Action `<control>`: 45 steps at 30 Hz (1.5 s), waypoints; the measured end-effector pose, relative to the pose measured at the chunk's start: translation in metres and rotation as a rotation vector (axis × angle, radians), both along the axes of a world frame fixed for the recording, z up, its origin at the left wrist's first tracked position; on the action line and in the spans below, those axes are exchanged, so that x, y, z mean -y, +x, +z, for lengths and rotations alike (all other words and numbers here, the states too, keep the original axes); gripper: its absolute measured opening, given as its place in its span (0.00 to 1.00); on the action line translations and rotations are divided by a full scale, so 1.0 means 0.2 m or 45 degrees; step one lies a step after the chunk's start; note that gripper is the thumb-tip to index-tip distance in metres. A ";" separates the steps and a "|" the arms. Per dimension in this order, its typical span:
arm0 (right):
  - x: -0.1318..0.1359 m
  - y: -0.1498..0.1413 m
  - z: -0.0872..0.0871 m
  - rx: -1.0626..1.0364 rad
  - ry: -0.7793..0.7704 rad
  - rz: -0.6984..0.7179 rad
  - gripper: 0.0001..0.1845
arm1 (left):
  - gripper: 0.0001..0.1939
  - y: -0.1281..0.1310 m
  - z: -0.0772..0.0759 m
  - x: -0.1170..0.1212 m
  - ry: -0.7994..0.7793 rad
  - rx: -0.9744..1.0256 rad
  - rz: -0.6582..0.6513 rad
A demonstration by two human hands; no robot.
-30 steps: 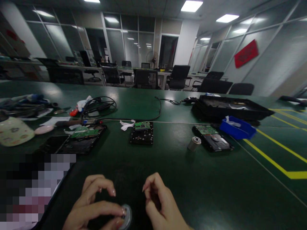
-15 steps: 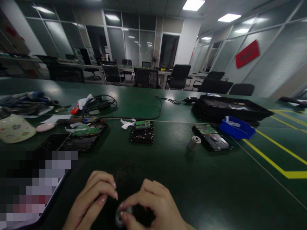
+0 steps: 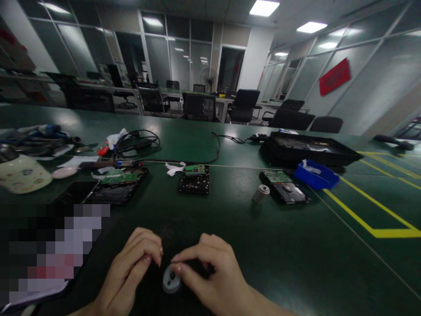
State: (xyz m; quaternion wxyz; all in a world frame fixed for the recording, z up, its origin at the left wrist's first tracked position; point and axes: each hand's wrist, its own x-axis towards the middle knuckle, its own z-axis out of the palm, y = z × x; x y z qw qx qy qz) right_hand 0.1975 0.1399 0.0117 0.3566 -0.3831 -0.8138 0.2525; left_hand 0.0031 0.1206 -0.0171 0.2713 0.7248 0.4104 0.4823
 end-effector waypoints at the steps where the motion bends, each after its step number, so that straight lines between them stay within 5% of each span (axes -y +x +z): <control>1: -0.02 0.01 -0.01 -0.008 -0.028 -0.081 0.08 | 0.14 0.00 0.00 0.00 -0.019 -0.005 0.013; 5: -0.12 0.06 -0.08 0.044 -0.010 -0.345 0.10 | 0.15 0.00 0.02 -0.01 -0.130 0.000 0.106; 20: -0.08 0.04 -0.12 0.591 0.240 -0.460 0.11 | 0.13 0.06 0.05 0.03 -0.138 0.043 0.245; 26: -0.04 0.05 -0.09 0.494 0.309 -0.444 0.08 | 0.14 0.07 0.03 0.02 -0.217 0.072 0.320; 34: 0.17 -0.04 -0.10 -0.114 0.261 -0.265 0.10 | 0.17 0.09 0.02 0.01 -0.252 0.039 0.273; 38: 0.19 -0.09 -0.12 -0.069 0.333 -0.126 0.08 | 0.17 0.09 0.01 -0.02 -0.279 0.002 0.192; 45: 0.16 -0.09 -0.17 0.021 0.479 -0.147 0.08 | 0.15 0.08 0.01 -0.02 -0.217 -0.072 0.184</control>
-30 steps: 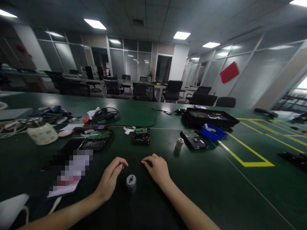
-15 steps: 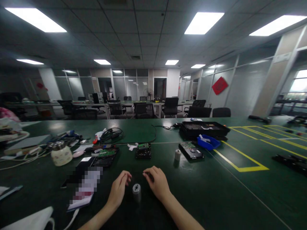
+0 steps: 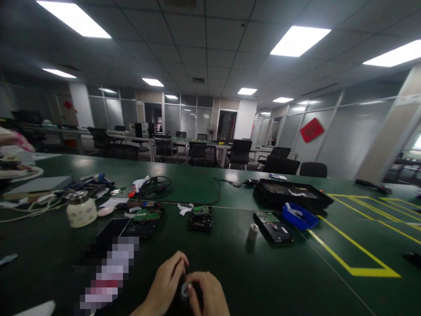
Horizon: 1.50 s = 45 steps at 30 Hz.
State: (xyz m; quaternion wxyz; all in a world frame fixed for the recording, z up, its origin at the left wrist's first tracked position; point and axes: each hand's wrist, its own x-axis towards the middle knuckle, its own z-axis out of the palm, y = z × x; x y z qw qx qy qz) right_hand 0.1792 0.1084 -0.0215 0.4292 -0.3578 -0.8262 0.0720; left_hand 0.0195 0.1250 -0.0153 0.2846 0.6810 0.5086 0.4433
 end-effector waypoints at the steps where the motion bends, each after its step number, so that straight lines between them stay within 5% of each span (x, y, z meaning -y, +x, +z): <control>1: 0.00 0.00 -0.01 -0.001 0.029 -0.005 0.08 | 0.15 0.00 0.01 0.00 0.014 -0.017 0.005; 8: 0.02 -0.03 0.02 0.011 0.117 -0.017 0.09 | 0.14 0.00 0.03 0.04 0.131 -0.071 0.003; 19: 0.08 -0.04 0.07 0.154 -0.081 -0.046 0.08 | 0.14 0.00 0.05 0.11 0.299 -0.298 0.069; 26: 0.10 -0.03 0.08 0.251 -0.085 -0.014 0.07 | 0.14 0.04 0.06 0.18 0.268 0.114 0.087; 34: 0.06 -0.01 0.00 0.353 -0.014 -0.116 0.08 | 0.09 0.04 0.05 0.18 0.335 0.111 -0.064; 40: 0.07 -0.02 0.03 0.201 -0.132 -0.041 0.21 | 0.10 0.03 0.03 0.17 0.257 0.130 -0.022; 45: 0.06 -0.03 0.05 0.353 -0.093 -0.203 0.12 | 0.05 0.03 0.01 0.14 0.254 0.175 0.022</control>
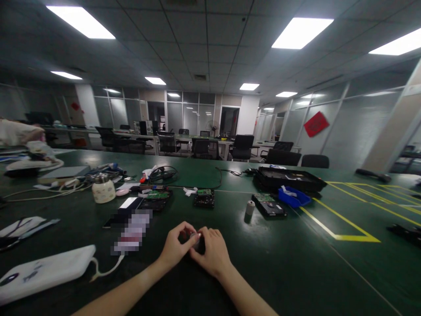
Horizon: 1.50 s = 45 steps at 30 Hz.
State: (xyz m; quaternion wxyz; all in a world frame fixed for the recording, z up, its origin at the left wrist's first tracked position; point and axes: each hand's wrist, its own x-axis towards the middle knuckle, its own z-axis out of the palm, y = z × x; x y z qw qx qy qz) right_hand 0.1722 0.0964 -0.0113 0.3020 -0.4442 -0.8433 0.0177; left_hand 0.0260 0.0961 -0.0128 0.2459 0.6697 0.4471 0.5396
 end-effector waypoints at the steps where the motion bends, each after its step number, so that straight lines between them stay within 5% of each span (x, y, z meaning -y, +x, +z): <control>1: 0.00 0.00 0.00 0.037 0.010 -0.013 0.10 | 0.06 0.00 0.00 -0.01 0.009 0.005 0.011; 12: -0.04 0.01 -0.01 0.174 0.095 -0.038 0.12 | 0.09 -0.02 0.02 -0.06 0.192 -0.103 0.139; 18: -0.04 0.01 0.00 0.140 0.075 -0.070 0.13 | 0.12 -0.13 -0.04 -0.19 -0.073 -0.185 0.369; 21: -0.03 0.01 0.01 0.112 0.039 -0.063 0.13 | 0.11 -0.17 -0.09 -0.24 -0.261 -0.402 0.326; 27: -0.03 0.01 0.00 0.101 -0.013 -0.034 0.17 | 0.11 -0.16 -0.12 -0.24 -0.265 -0.481 0.332; 37: -0.04 0.01 -0.01 0.105 -0.008 -0.009 0.15 | 0.15 -0.10 -0.04 -0.17 -0.045 0.019 0.187; 45: -0.04 0.02 -0.02 0.084 -0.023 0.019 0.18 | 0.11 -0.03 -0.02 -0.08 0.013 -0.041 0.035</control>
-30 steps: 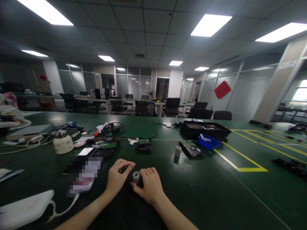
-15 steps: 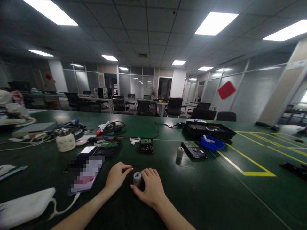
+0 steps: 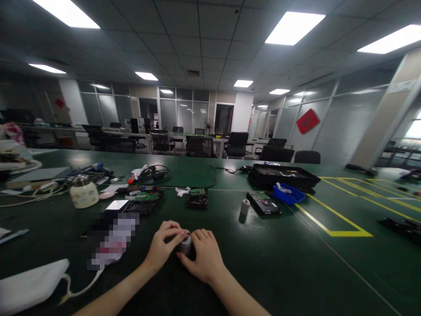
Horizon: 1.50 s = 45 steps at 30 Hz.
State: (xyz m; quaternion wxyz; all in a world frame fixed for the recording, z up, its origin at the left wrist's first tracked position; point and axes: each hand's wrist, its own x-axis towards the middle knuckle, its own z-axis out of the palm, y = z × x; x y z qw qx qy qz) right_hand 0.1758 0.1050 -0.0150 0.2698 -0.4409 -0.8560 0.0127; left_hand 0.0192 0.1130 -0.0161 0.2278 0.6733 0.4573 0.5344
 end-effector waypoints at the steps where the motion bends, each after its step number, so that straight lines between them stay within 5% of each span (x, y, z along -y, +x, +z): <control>1: 0.00 0.00 0.00 -0.003 -0.005 0.000 0.18 | 0.11 0.00 0.00 0.00 0.004 -0.002 0.003; 35: 0.01 0.00 0.03 -0.092 -0.005 0.071 0.15 | 0.16 -0.02 -0.03 -0.05 -0.138 0.040 -0.183; 45: 0.02 0.03 0.05 -0.437 0.050 0.063 0.11 | 0.14 -0.02 -0.01 -0.04 -0.195 0.395 -0.156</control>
